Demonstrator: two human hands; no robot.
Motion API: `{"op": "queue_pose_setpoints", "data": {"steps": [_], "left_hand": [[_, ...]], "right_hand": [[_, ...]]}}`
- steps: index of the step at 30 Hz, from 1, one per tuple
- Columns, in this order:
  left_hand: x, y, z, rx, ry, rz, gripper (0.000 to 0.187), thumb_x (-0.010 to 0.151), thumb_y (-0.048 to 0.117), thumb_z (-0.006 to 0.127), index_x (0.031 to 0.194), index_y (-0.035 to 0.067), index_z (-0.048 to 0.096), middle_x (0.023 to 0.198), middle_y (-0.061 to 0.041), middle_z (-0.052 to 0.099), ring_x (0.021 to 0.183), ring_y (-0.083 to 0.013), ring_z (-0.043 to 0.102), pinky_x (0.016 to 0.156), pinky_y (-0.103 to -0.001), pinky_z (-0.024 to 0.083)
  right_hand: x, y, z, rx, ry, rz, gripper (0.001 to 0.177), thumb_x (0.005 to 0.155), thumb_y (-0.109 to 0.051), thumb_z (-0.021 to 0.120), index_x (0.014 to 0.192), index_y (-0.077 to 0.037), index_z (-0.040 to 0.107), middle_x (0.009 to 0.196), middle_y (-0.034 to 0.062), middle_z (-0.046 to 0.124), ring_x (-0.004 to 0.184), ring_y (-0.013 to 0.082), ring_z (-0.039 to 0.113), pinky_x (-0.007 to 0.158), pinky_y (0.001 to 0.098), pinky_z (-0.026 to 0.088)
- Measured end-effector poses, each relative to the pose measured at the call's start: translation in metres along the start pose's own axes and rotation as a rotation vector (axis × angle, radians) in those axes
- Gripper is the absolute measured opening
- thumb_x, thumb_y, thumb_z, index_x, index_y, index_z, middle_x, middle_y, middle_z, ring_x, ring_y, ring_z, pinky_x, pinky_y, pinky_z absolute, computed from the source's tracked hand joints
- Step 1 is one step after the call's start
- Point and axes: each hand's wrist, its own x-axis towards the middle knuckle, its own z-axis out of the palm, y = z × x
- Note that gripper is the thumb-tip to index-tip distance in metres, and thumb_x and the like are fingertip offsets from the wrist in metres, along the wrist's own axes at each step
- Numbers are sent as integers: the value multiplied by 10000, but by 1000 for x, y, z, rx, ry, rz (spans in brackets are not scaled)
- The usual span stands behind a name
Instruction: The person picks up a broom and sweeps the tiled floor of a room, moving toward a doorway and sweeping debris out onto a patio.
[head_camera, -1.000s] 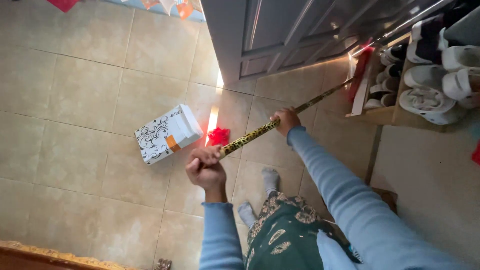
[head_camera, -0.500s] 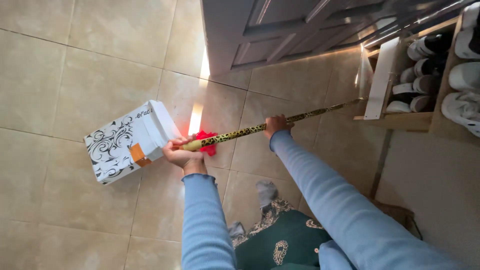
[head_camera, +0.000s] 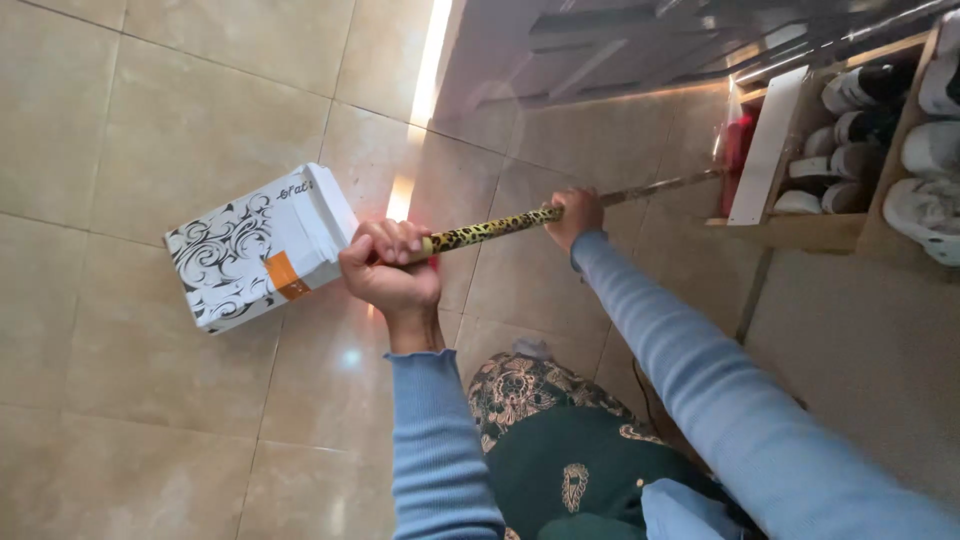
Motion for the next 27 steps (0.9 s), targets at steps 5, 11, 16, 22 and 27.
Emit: {"op": "queue_pose_setpoints", "data": {"steps": [5,11,16,22,27], "left_hand": [[-54,121,65,66,-38,108,302,844,266,493,638,127,323,565,-37,311,578,-192,334,662,-372,372],[-149,261,158,284,-37,331,325,870,304,499,665,134,314,582,-20,282,595,-194,303,695,-404,386],[-192,285,179,228,5,439,358,895,338,480,653,146,301,543,-10,264,491,-191,265,610,-406,375],[-155,120,78,36,80,285,348,909,277,450,621,159,297,545,-14,275,519,-188,300,618,-380,393],[-117,-4,-38,32,269,197,349,894,284,449,604,160,299,533,-29,303,521,-200,351,672,-424,452]], "right_hand": [[5,-121,-42,104,92,-32,273,819,-236,759,635,-112,600,722,117,643,759,378,595,737,503,486],[-22,-279,-130,198,18,-113,203,804,-238,744,672,-110,658,766,126,672,801,389,610,741,484,512],[-53,-294,-202,241,34,-90,179,825,-210,722,690,-105,672,744,118,669,782,373,622,733,473,513],[-45,-130,-148,162,9,-102,160,799,-186,742,676,-133,654,732,83,667,770,346,636,820,483,503],[-58,-26,-74,-129,-515,147,145,719,-175,796,840,-166,716,990,46,708,1110,317,587,961,524,497]]}}
